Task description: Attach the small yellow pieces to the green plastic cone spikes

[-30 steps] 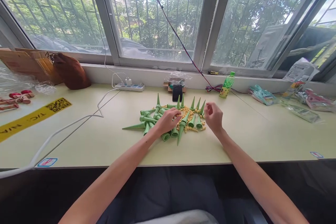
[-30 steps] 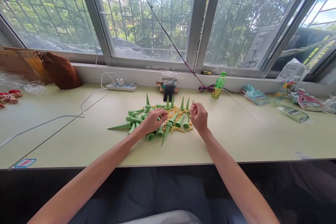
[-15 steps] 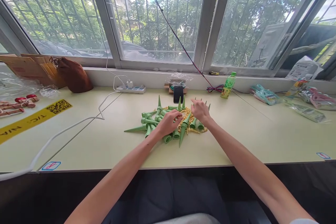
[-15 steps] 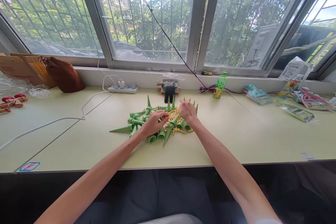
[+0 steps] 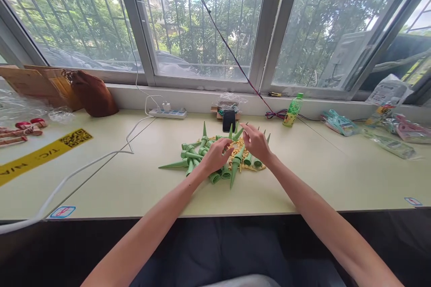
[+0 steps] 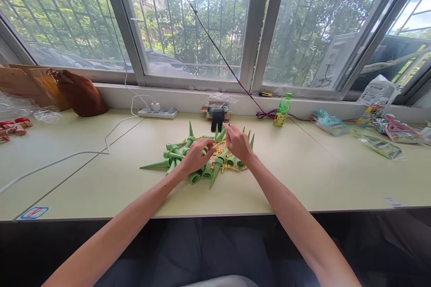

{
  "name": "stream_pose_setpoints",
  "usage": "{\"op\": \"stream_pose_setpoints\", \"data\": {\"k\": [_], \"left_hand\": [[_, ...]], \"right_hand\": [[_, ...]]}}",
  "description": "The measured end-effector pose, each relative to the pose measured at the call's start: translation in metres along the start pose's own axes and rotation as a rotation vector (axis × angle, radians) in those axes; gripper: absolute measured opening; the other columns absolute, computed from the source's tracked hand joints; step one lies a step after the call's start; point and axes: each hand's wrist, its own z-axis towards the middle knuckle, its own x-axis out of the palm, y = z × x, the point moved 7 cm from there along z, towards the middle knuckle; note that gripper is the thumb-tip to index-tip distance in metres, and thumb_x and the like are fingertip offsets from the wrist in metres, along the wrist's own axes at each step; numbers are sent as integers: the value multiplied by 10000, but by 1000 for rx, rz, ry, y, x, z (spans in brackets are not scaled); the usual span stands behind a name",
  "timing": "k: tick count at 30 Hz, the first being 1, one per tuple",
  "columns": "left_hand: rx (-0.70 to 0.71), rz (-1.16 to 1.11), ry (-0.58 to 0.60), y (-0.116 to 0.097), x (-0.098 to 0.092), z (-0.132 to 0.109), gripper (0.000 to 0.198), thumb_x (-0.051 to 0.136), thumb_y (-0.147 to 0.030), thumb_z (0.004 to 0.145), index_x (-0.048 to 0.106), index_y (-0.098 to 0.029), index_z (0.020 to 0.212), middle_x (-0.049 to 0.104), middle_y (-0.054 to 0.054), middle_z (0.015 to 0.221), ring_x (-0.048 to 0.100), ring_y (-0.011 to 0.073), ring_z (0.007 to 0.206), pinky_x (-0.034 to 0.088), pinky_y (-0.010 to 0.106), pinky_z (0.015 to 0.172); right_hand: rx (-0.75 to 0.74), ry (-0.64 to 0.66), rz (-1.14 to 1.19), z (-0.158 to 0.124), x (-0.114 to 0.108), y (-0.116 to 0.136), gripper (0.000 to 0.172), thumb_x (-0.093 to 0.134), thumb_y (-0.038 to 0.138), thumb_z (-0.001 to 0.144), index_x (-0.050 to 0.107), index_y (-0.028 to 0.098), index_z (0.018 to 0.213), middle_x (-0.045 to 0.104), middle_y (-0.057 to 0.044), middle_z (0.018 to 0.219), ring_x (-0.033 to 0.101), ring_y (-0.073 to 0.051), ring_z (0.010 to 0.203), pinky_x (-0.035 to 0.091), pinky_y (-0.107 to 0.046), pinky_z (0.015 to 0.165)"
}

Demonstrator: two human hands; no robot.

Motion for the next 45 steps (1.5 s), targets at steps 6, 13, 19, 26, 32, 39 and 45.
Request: {"op": "stream_pose_setpoints", "data": {"k": [6, 13, 19, 26, 32, 39, 45], "left_hand": [[-40, 11, -45, 6, -3, 0, 541, 607, -318, 879, 406, -193, 1366, 626, 114, 1173, 650, 208, 966, 560, 354, 808], [31, 60, 58, 6, 7, -3, 308, 568, -272, 890, 585, -193, 1188, 663, 100, 1167, 641, 247, 1063, 530, 386, 904], [7, 54, 33, 5, 3, 0, 210, 595, -220, 863, 607, -161, 1064, 676, 89, 1001, 650, 217, 881, 532, 359, 803], [-16, 35, 1, 4, -1, 1, 201, 624, -236, 852, 599, -158, 1036, 666, 83, 980, 639, 211, 880, 530, 359, 802], [-10, 47, -9, 2, -3, 1, 196, 627, -234, 853, 599, -166, 1034, 667, 74, 980, 643, 208, 887, 533, 356, 803], [16, 51, -18, 1, -2, 0, 204, 626, -254, 855, 597, -170, 1039, 665, 80, 992, 649, 202, 858, 537, 345, 771], [27, 48, -21, -2, -3, 0, 199, 621, -258, 851, 601, -177, 1031, 667, 77, 979, 645, 207, 864, 533, 351, 773]], "right_hand": [[-100, -39, 50, -18, 5, 19, 417, 358, 138, 959, 477, 186, 1356, 650, -112, 1123, 650, -184, 846, 513, -259, 649], [-39, -8, 146, -27, 5, 22, 405, 346, 165, 966, 501, 198, 1339, 655, -104, 1159, 651, -164, 814, 509, -254, 693], [265, -21, 196, -26, -9, -4, 440, 342, 231, 969, 377, 209, 1406, 654, -105, 1179, 599, -130, 666, 505, -257, 695], [320, -111, 187, -24, -23, -31, 262, 406, 264, 940, 574, 156, 1111, 680, -99, 1020, 518, -110, 537, 477, -259, 651], [317, -34, 221, -23, -23, -44, 260, 434, 304, 940, 631, 161, 1031, 700, -68, 878, 601, -136, 608, 471, -246, 653], [317, 153, 93, -28, -14, -62, 213, 492, 266, 904, 668, 186, 995, 710, -37, 792, 613, -145, 617, 443, -250, 668], [324, 244, 94, -30, -4, -54, 242, 496, 208, 895, 664, 202, 1069, 728, -33, 864, 636, -143, 675, 447, -242, 691]]}}
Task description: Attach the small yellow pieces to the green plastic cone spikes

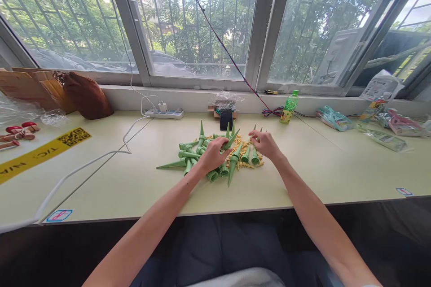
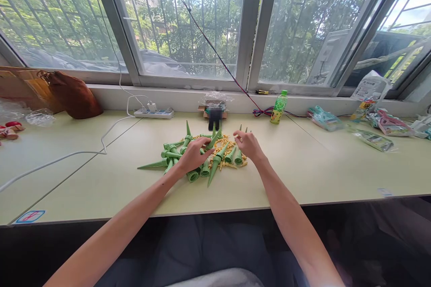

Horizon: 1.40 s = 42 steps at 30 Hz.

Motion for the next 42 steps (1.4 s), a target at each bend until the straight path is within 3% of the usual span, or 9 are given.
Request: {"op": "stream_pose_setpoints", "data": {"k": [4, 10, 25, 31, 42], "left_hand": [[12, -6, 6, -1, 0, 0, 188, 613, -266, 856, 602, -176, 1021, 662, 71, 958, 640, 200, 843, 526, 341, 757], [12, -8, 21, 1, 3, 0, 192, 609, -268, 860, 597, -175, 1028, 655, 70, 958, 632, 194, 833, 519, 325, 733], [13, -14, 37, 0, 5, 0, 185, 604, -274, 862, 595, -175, 1019, 652, 68, 952, 607, 178, 781, 513, 322, 717], [8, -21, 39, -1, 4, 0, 190, 611, -269, 853, 598, -174, 1017, 649, 66, 952, 610, 180, 779, 511, 321, 711], [9, -38, 50, -2, 4, 0, 177, 602, -271, 863, 594, -167, 1006, 643, 64, 931, 599, 171, 741, 505, 325, 710]], "right_hand": [[13, 110, -45, -2, 17, 8, 299, 518, 153, 881, 642, 207, 1147, 726, -51, 1000, 662, -156, 820, 459, -240, 741], [52, 137, -144, -2, 29, 10, 336, 521, 144, 886, 626, 207, 1198, 719, -74, 1077, 657, -202, 976, 462, -257, 774], [78, 186, -134, -1, 32, 4, 392, 526, 137, 883, 602, 229, 1258, 709, -66, 1128, 643, -201, 1022, 459, -255, 814], [82, 255, -227, -2, 34, 5, 425, 452, 122, 907, 587, 245, 1291, 725, -82, 1005, 664, -204, 866, 447, -246, 694], [91, 264, -236, -1, 30, 9, 417, 487, 122, 903, 583, 231, 1295, 709, -87, 1092, 642, -203, 980, 445, -238, 769]]}}
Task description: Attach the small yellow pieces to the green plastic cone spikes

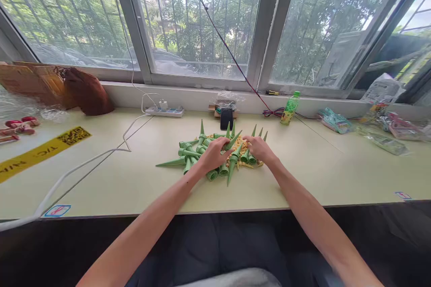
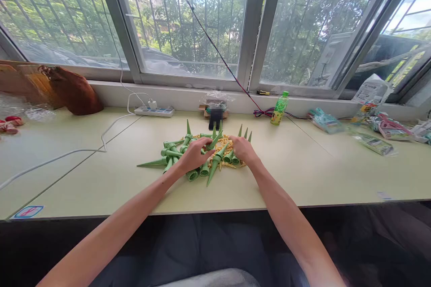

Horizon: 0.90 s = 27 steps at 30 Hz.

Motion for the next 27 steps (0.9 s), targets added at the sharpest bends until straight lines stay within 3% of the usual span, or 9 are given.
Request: {"op": "stream_pose_setpoints", "data": {"k": [9, 27], "left_hand": [[-6, 6, 2, 3, 2, -1, 192, 601, -280, 866, 591, -172, 1025, 643, 61, 952, 600, 167, 740, 511, 317, 709], [-1, 29, -19, 5, 3, 0, 185, 598, -293, 868, 595, -175, 1010, 654, 66, 983, 600, 174, 768, 505, 314, 704]], "right_hand": [[-13, 20, -52, 5, -1, 0, 405, 506, 91, 892, 601, 224, 1263, 710, -102, 1033, 649, -208, 938, 420, -242, 729], [-81, 25, 105, 11, 8, 0, 312, 576, 66, 845, 655, 193, 1119, 713, -61, 965, 623, -168, 852, 411, -229, 697]]}}
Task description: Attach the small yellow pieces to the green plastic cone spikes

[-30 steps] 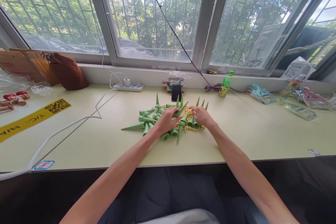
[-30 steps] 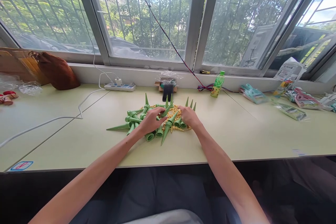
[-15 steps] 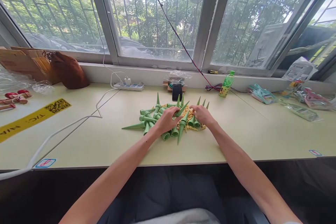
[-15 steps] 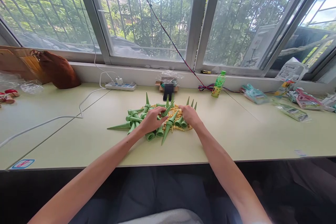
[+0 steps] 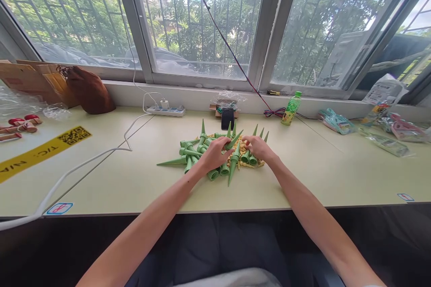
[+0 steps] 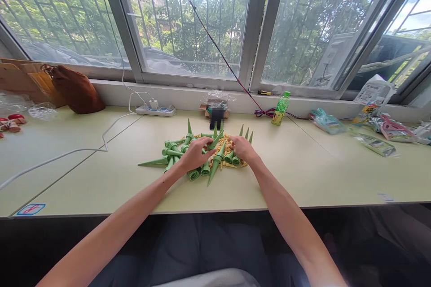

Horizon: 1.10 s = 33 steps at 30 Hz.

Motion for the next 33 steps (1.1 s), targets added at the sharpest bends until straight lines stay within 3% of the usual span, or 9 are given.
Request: {"op": "stream_pose_setpoints", "data": {"k": [11, 16, 20, 23, 29, 33], "left_hand": [[-22, -31, -14, 1, -2, 2, 196, 608, -286, 857, 587, -173, 1016, 656, 64, 967, 622, 171, 765, 523, 319, 709], [-72, -76, -61, 2, -6, 3, 184, 624, -289, 839, 604, -171, 978, 664, 53, 904, 635, 174, 789, 552, 317, 727], [-126, -128, -93, 5, -9, 3, 199, 634, -323, 822, 626, -168, 946, 672, 53, 880, 639, 177, 801, 571, 304, 700], [-172, -124, -120, 10, -11, 3, 222, 641, -359, 808, 631, -165, 914, 668, 48, 838, 633, 181, 785, 574, 304, 678], [-235, -126, -154, 15, -14, 4, 245, 630, -399, 798, 612, -159, 843, 651, 48, 796, 620, 179, 763, 563, 280, 624], [-244, -106, -139, 17, -14, 4, 279, 632, -433, 801, 610, -158, 841, 663, 59, 812, 628, 194, 773, 556, 292, 625]], "right_hand": [[-1, -24, 7, 0, -2, -3, 213, 585, 90, 864, 661, 180, 1041, 704, -71, 947, 616, -170, 841, 406, -234, 689], [-49, -167, 40, -1, -13, -1, 156, 542, 109, 899, 660, 164, 985, 661, -83, 953, 605, -177, 868, 422, -262, 767], [-101, -348, 102, -8, -23, 13, 204, 469, 109, 922, 646, 174, 1000, 592, -88, 997, 594, -174, 837, 439, -277, 767], [-182, -406, 152, -14, -24, 32, 203, 436, 145, 944, 614, 179, 1035, 549, -90, 1036, 582, -170, 798, 447, -278, 727], [-317, -380, 195, -22, -15, 63, 154, 409, 218, 978, 545, 182, 1042, 512, -93, 1055, 564, -167, 773, 445, -276, 683], [-309, -358, 155, -23, -11, 67, 171, 374, 265, 997, 514, 181, 1048, 521, -100, 1068, 549, -163, 737, 423, -269, 644]]}}
